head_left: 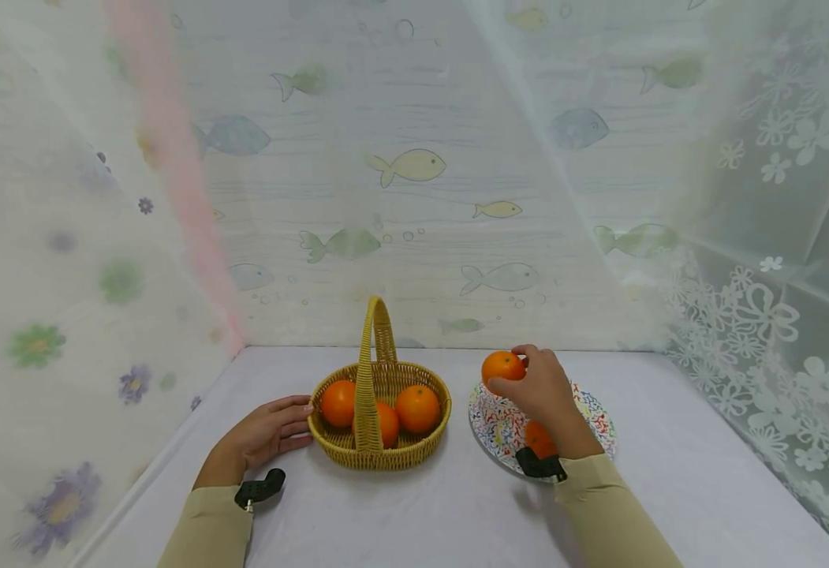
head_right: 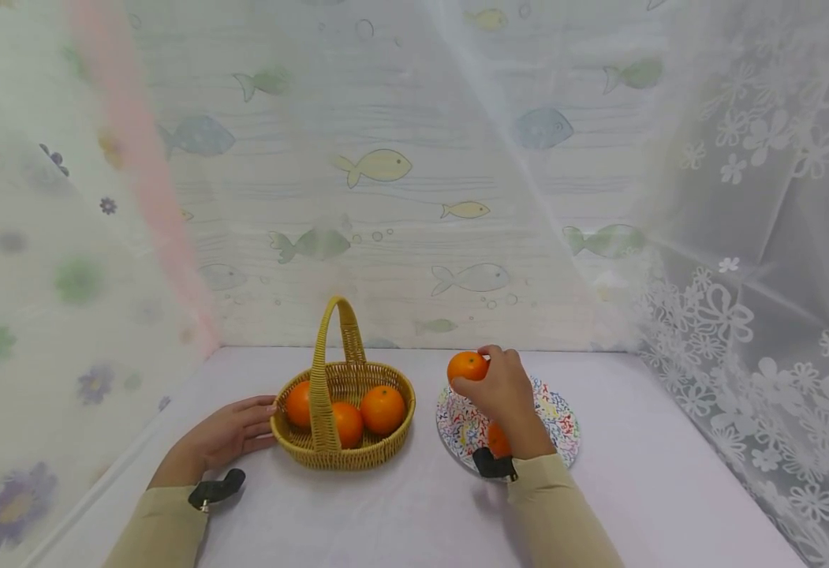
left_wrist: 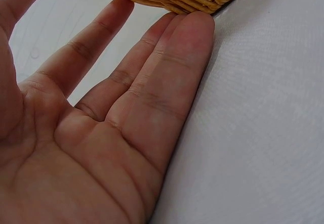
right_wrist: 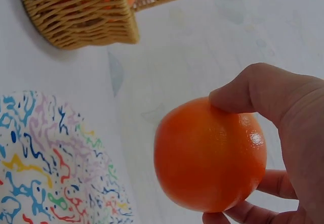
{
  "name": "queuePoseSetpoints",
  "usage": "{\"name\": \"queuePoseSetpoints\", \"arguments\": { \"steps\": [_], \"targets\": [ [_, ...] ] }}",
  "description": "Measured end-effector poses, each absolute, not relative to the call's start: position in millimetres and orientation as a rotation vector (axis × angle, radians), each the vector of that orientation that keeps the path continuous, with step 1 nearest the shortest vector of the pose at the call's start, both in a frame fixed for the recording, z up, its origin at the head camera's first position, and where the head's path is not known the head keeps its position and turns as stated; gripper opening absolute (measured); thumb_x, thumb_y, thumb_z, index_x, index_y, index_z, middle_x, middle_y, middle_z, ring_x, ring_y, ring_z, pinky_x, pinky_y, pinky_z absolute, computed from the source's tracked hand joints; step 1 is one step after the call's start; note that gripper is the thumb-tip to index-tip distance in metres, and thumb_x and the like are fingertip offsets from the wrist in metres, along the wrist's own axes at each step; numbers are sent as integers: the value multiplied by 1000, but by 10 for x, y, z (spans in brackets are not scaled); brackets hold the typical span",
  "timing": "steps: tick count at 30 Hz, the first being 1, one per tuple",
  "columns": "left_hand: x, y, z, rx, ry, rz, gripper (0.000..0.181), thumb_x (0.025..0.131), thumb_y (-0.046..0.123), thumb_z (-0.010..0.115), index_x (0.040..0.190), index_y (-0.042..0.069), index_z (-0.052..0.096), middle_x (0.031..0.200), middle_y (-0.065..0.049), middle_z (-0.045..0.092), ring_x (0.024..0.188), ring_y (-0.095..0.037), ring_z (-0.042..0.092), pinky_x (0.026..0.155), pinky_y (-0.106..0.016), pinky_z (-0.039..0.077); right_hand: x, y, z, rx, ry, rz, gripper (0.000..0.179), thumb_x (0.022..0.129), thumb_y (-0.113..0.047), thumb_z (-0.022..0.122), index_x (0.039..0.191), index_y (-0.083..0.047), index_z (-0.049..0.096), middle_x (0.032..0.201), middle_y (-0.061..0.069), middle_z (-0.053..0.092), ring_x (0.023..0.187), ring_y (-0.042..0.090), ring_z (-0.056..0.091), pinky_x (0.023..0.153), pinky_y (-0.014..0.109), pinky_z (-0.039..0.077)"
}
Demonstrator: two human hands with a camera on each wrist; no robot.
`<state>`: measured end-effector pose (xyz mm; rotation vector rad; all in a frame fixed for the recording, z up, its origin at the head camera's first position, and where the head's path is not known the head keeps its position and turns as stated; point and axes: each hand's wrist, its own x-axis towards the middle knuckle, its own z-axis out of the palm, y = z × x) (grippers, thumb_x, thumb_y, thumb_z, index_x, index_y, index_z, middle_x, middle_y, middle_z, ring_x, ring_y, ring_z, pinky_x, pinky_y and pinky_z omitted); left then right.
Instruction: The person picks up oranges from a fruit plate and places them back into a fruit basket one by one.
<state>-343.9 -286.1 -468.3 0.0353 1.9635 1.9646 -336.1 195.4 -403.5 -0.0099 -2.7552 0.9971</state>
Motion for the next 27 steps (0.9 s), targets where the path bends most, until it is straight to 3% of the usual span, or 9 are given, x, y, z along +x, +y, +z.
{"name": "queuePoseSetpoints", "arguments": {
  "steps": [8, 17, 27],
  "targets": [
    [-3426, -2861, -4677, 54, 1969, 1949, 72, 102, 31, 68, 157, 0, 35, 124, -3, 73, 111, -20, 72, 99, -41, 59, -3303, 1948, -3911, 5, -2710, 1084, 72, 85, -49, 74, 146, -16, 53, 130, 16, 51, 107, 33, 57, 82, 43, 56],
    [-3438, -2863, -4652, 40, 1959, 1956, 71, 102, 29, 67, 158, 0, 34, 123, -1, 74, 111, -19, 72, 99, -40, 59, -3265, 1955, -3796, 28, -2684, 1230, 76, 87, -46, 79, 145, -9, 45, 142, 15, 55, 110, 33, 60, 89, 44, 60],
    [-3446, -2856, -4658, 23, 1949, 1963, 72, 102, 29, 68, 158, 0, 34, 124, -2, 73, 111, -19, 72, 98, -41, 60, -3263, 1945, -3786, 63, -2626, 1207, 85, 84, -43, 83, 151, -15, 39, 136, 16, 53, 111, 33, 59, 89, 47, 61]
  ]
}}
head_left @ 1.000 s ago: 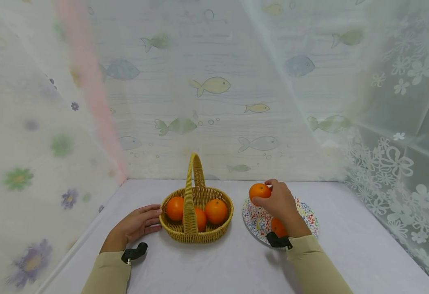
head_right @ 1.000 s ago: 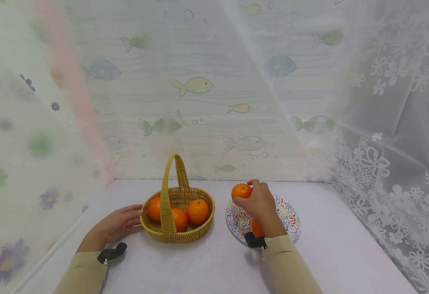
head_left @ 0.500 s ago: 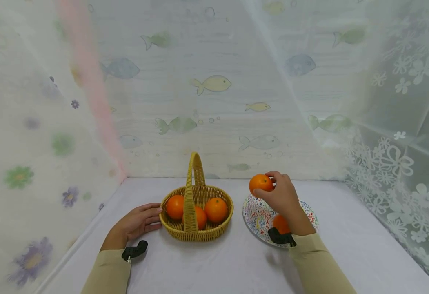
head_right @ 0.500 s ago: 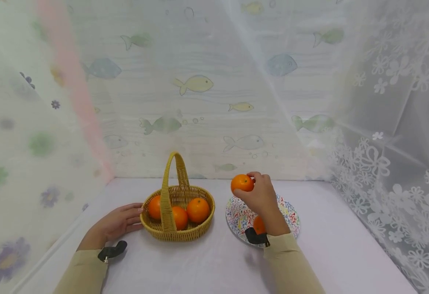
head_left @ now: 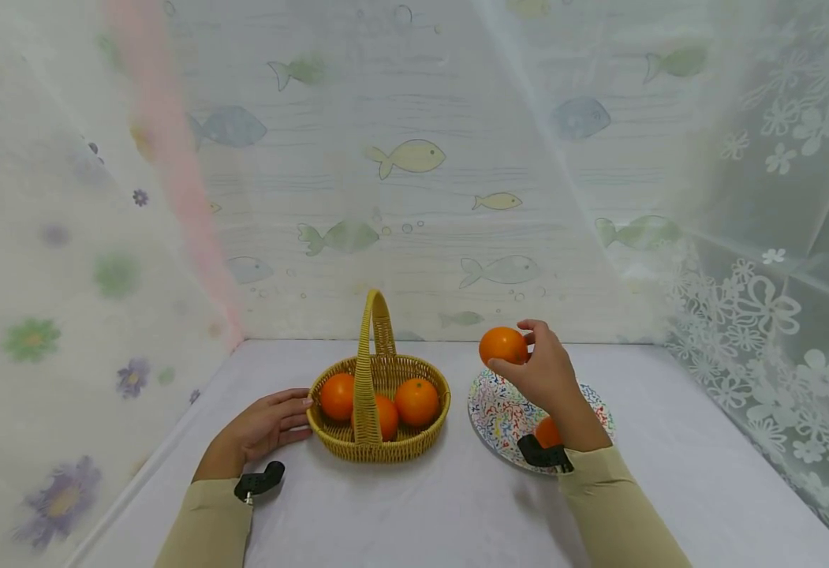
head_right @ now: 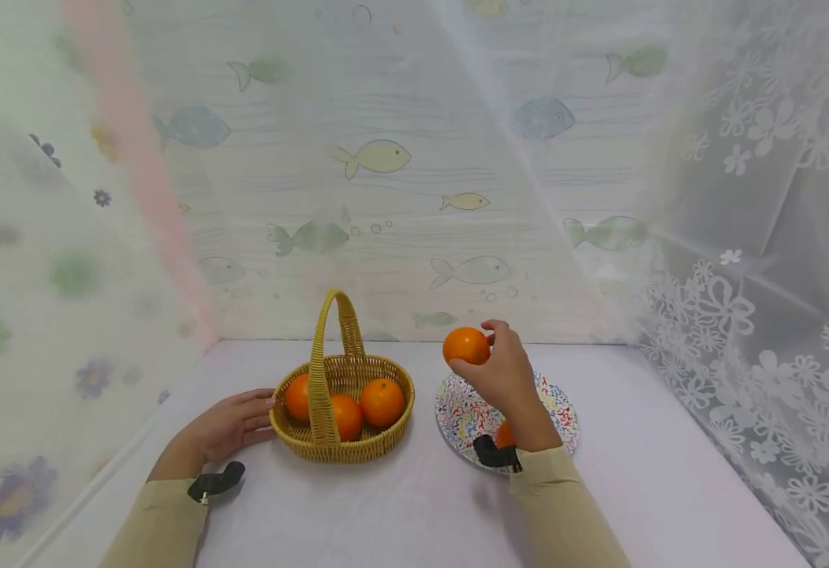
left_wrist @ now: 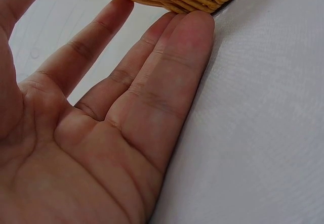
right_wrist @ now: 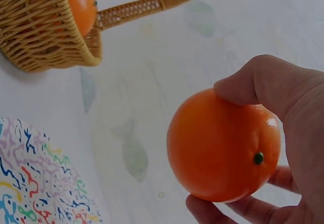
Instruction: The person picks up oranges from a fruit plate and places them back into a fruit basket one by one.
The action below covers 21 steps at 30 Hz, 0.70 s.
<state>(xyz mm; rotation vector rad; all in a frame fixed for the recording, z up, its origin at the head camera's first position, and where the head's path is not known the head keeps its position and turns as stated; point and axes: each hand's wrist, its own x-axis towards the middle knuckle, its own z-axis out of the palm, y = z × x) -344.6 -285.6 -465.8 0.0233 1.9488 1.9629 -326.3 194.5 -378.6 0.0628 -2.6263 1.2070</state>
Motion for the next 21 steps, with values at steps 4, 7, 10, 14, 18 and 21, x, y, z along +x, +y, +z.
{"name": "queuePoseSetpoints", "arguments": {
  "steps": [4, 7, 10, 14, 18, 21],
  "targets": [
    [-3447, -2843, -4647, -10, 1958, 1965, 71, 101, 30, 70, 157, 2, 36, 125, -3, 73, 111, -19, 72, 98, -41, 60, -3254, 1937, -3775, 97, -2618, 1157, 81, 85, -41, 82, 154, -24, 44, 134, 19, 49, 111, 36, 57, 89, 50, 61],
    [-3442, -2843, -4645, -26, 1964, 1963, 72, 100, 31, 71, 157, 3, 37, 126, -2, 73, 111, -19, 72, 99, -41, 59, -3249, 1927, -3768, 113, -2614, 1139, 75, 86, -39, 82, 152, -28, 48, 135, 21, 47, 112, 37, 57, 90, 52, 61],
    [-3433, -2857, -4645, -5, 1969, 1959, 73, 101, 32, 70, 158, 1, 35, 126, -3, 72, 112, -19, 72, 99, -41, 59, -3244, 1914, -3751, 127, -2601, 1129, 72, 85, -38, 82, 149, -27, 50, 136, 20, 47, 113, 37, 57, 90, 53, 61],
    [-3428, -2866, -4639, 9, 1962, 1962, 73, 101, 31, 69, 158, 1, 34, 125, -2, 73, 111, -19, 72, 99, -41, 59, -3213, 1892, -3709, 170, -2576, 1139, 71, 86, -39, 82, 148, -27, 50, 137, 17, 50, 114, 37, 57, 89, 50, 60],
    [-3427, -2852, -4632, 23, 1954, 1966, 71, 102, 29, 68, 158, 0, 34, 125, -2, 73, 112, -19, 72, 99, -41, 59, -3167, 1855, -3676, 219, -2543, 1176, 71, 86, -39, 83, 148, -27, 50, 139, 15, 50, 115, 37, 58, 86, 48, 60],
    [-3422, -2842, -4641, 17, 1945, 1971, 70, 102, 28, 68, 157, 0, 35, 124, -3, 73, 111, -20, 72, 99, -41, 60, -3133, 1815, -3675, 243, -2523, 1212, 71, 86, -38, 83, 147, -27, 50, 140, 13, 50, 117, 38, 59, 87, 48, 61]
  ]
}}
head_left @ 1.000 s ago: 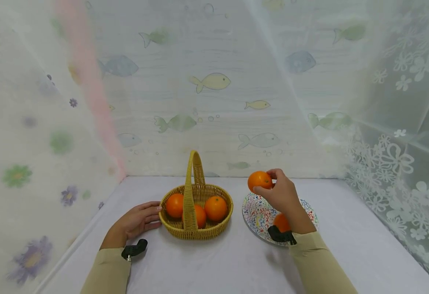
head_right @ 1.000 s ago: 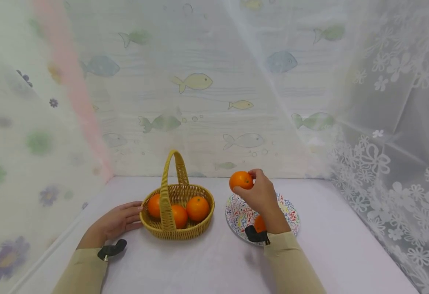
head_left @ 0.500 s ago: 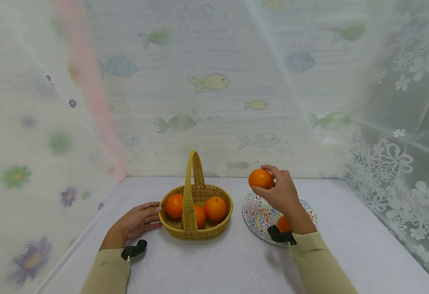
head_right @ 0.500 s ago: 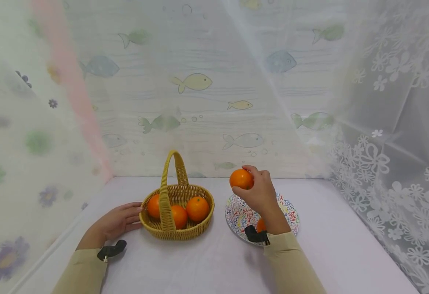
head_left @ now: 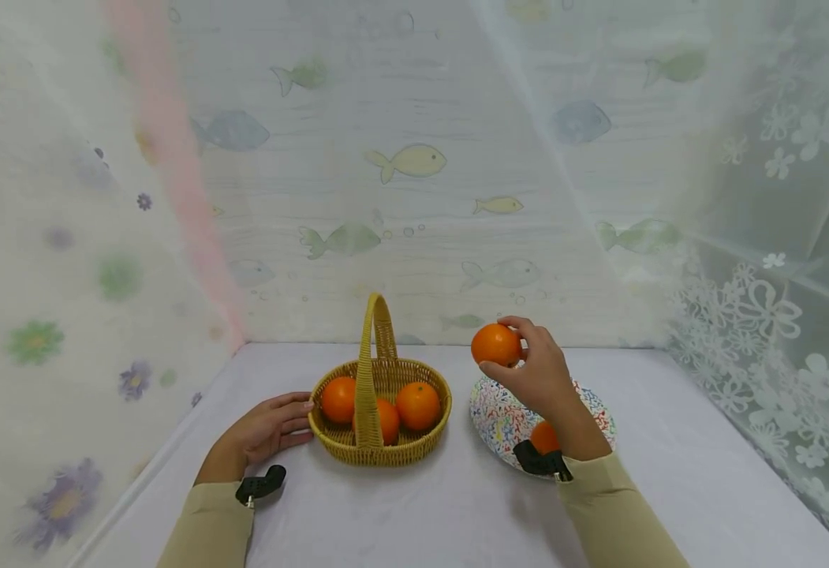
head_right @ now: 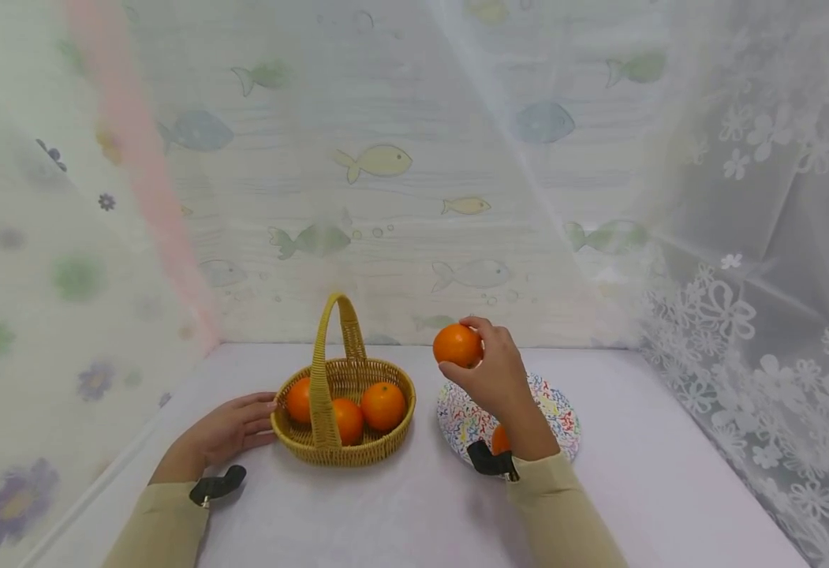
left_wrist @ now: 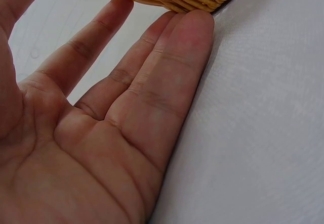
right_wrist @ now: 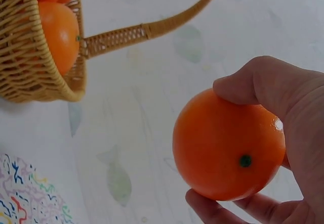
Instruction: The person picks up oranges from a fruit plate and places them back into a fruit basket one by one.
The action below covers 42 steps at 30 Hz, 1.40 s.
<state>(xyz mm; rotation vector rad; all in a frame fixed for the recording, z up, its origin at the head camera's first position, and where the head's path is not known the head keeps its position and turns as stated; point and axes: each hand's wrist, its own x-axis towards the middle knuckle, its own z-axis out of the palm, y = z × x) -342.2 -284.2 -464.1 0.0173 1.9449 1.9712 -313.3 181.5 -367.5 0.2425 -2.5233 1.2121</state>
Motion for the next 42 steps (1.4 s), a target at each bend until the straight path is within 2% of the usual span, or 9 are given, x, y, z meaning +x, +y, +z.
{"name": "queuePoseSetpoints", "arguments": {
  "steps": [5, 14, 32, 37, 42],
  "targets": [
    [-3413, -2846, -4673, 14, 1943, 1969, 71, 101, 29, 69, 157, 1, 35, 124, -3, 73, 111, -19, 72, 99, -41, 60, -3116, 1750, -3678, 284, -2523, 1232, 71, 86, -36, 84, 147, -25, 50, 141, 13, 51, 119, 38, 61, 91, 50, 61],
    [-3419, -2842, -4660, 14, 1972, 1968, 71, 101, 32, 69, 156, 1, 37, 125, -4, 72, 112, -21, 72, 99, -41, 59, -3141, 1595, -3627, 377, -2536, 1204, 70, 84, -36, 86, 143, -24, 50, 139, 8, 60, 116, 30, 61, 84, 43, 62],
    [-3403, -2819, -4641, 0, 1986, 1967, 74, 100, 33, 71, 157, 1, 36, 126, -4, 72, 112, -21, 71, 99, -42, 59, -3304, 1060, -3726, 483, -2616, 1204, 68, 82, -32, 89, 138, -21, 52, 133, 8, 65, 110, 26, 64, 88, 42, 62],
    [-3398, -2820, -4649, -8, 1980, 1972, 72, 100, 32, 70, 156, 1, 37, 126, -5, 72, 111, -21, 72, 98, -42, 60, -3379, 916, -3721, 525, -2663, 1200, 66, 82, -34, 89, 137, -19, 56, 130, 2, 66, 111, 22, 65, 86, 39, 63],
    [-3398, -2835, -4653, 12, 1972, 1977, 71, 101, 31, 69, 156, 1, 37, 125, -5, 72, 111, -21, 72, 98, -41, 60, -3440, 799, -3668, 570, -2703, 1178, 63, 82, -32, 89, 135, -19, 59, 127, -1, 67, 113, 21, 64, 88, 40, 62]
  ]
}}
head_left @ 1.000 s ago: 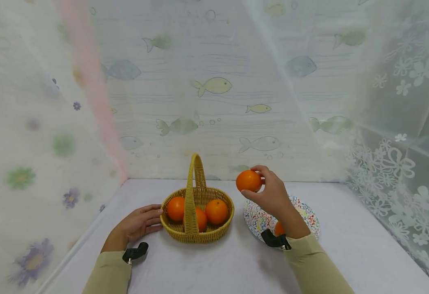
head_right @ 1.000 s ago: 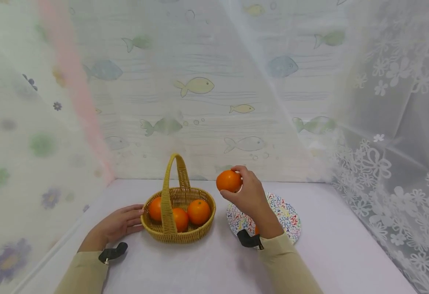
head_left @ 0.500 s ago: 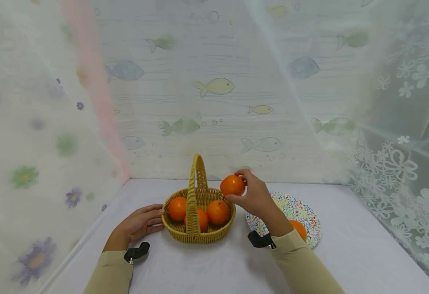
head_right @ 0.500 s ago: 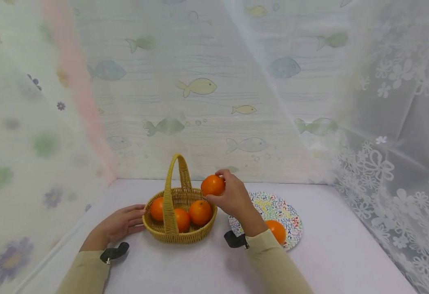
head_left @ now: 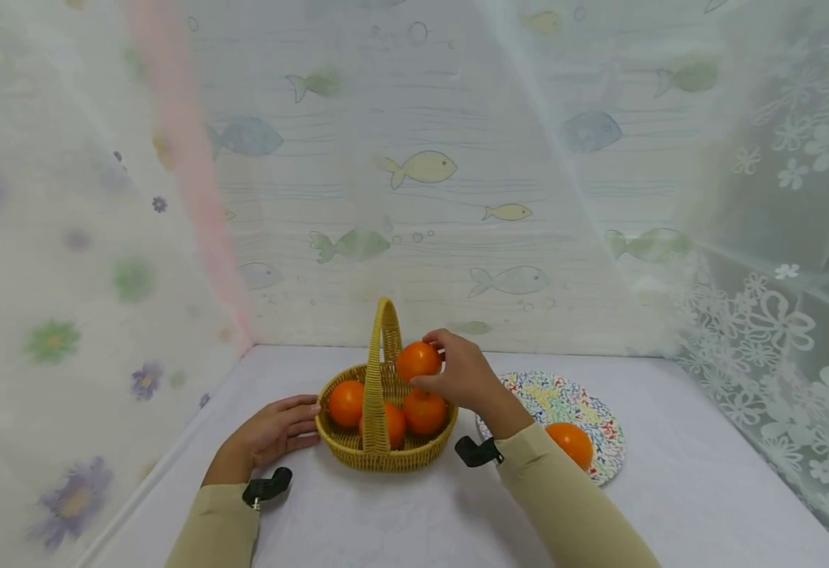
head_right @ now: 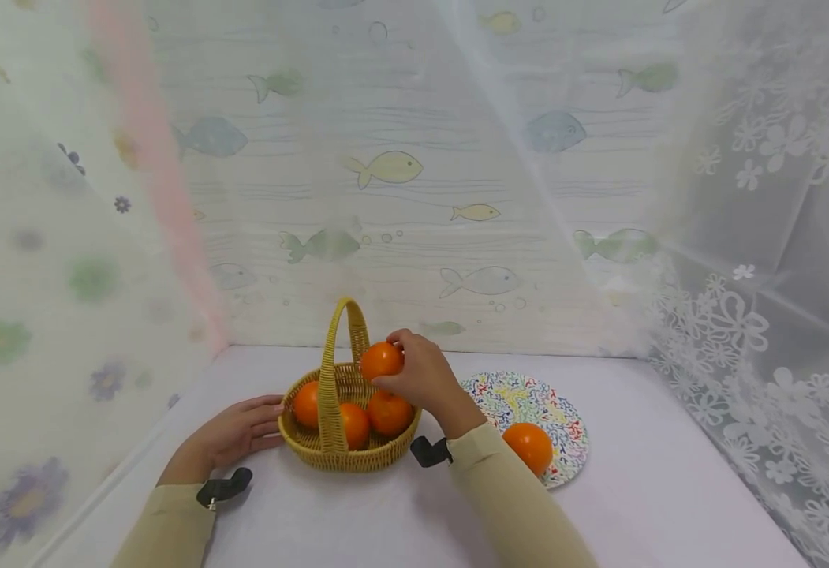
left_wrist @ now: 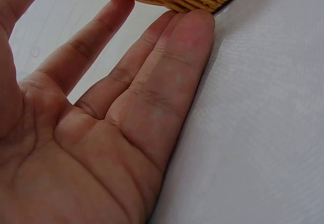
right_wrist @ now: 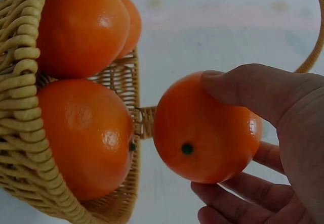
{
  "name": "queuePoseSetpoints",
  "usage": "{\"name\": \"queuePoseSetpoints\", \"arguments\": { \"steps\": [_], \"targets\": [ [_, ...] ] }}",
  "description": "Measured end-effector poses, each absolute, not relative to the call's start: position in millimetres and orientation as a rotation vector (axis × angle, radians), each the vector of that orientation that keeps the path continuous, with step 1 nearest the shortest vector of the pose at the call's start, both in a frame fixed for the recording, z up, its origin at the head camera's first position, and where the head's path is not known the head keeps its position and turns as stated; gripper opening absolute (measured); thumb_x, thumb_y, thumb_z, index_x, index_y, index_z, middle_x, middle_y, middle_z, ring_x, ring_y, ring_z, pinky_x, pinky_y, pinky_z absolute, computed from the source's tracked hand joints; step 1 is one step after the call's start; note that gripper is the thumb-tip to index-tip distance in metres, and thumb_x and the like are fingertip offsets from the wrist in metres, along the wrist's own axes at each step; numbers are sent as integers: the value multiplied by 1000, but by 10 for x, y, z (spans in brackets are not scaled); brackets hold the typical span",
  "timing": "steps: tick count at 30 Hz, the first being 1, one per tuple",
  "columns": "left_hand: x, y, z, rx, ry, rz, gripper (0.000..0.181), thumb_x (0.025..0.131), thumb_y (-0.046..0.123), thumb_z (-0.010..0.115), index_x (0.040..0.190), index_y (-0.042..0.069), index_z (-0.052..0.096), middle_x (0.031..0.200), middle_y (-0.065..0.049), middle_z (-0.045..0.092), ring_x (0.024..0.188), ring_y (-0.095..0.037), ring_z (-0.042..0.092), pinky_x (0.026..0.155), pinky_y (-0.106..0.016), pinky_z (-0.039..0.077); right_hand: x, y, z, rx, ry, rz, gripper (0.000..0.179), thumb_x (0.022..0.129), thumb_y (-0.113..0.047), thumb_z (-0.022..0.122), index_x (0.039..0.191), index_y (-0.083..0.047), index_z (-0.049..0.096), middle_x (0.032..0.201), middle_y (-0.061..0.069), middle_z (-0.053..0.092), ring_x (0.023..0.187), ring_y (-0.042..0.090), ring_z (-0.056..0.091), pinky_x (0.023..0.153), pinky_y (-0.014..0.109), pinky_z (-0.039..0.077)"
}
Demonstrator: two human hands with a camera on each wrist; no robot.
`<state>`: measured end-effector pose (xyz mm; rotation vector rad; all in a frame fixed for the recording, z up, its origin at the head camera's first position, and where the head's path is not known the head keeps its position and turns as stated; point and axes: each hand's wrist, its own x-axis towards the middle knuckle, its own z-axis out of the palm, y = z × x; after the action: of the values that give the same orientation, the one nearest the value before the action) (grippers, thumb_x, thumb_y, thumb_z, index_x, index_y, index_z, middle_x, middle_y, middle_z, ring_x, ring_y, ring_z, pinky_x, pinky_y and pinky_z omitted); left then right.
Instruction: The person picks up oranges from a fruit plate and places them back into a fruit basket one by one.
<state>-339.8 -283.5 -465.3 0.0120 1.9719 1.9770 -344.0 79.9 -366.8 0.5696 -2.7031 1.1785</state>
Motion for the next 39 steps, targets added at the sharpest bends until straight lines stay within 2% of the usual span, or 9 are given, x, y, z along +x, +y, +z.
{"name": "queuePoseSetpoints", "arguments": {
  "steps": [10, 20, 27, 34, 39],
  "targets": [
    [-3407, -2858, -4668, 57, 1960, 1974, 72, 102, 30, 68, 157, -2, 34, 125, -3, 72, 111, -19, 72, 98, -40, 60, -3538, 641, -3659, 580, -2808, 1173, 65, 82, -36, 89, 135, -15, 60, 124, 5, 67, 109, 23, 64, 91, 43, 61],
    [-3437, -2855, -4684, 25, 1964, 1977, 73, 100, 30, 70, 156, 0, 36, 126, -4, 72, 111, -19, 72, 98, -41, 60, -3677, 510, -3842, 550, -2848, 1061, 64, 82, -41, 88, 135, -15, 64, 120, 2, 70, 104, 20, 63, 91, 41, 59],
    [-3420, -2857, -4677, 36, 1957, 1970, 72, 101, 29, 69, 157, -1, 35, 126, -4, 72, 112, -19, 72, 99, -41, 60, -3696, 457, -3979, 574, -2868, 992, 65, 85, -40, 86, 141, -16, 65, 129, 3, 70, 109, 22, 64, 97, 44, 58],
    [-3410, -2867, -4666, 57, 1957, 1960, 74, 102, 32, 68, 157, -1, 34, 126, -4, 72, 112, -19, 72, 100, -41, 59, -3684, 427, -4014, 594, -2899, 978, 53, 86, -39, 85, 132, -16, 71, 118, 0, 73, 100, 18, 64, 92, 40, 59],
    [-3417, -2861, -4673, 41, 1960, 1961, 73, 101, 32, 69, 157, 0, 35, 127, -5, 72, 112, -20, 72, 99, -41, 59, -3665, 428, -4031, 560, -2926, 930, 53, 87, -38, 85, 132, -15, 71, 121, 2, 73, 102, 20, 64, 92, 41, 59]
  ]
}}
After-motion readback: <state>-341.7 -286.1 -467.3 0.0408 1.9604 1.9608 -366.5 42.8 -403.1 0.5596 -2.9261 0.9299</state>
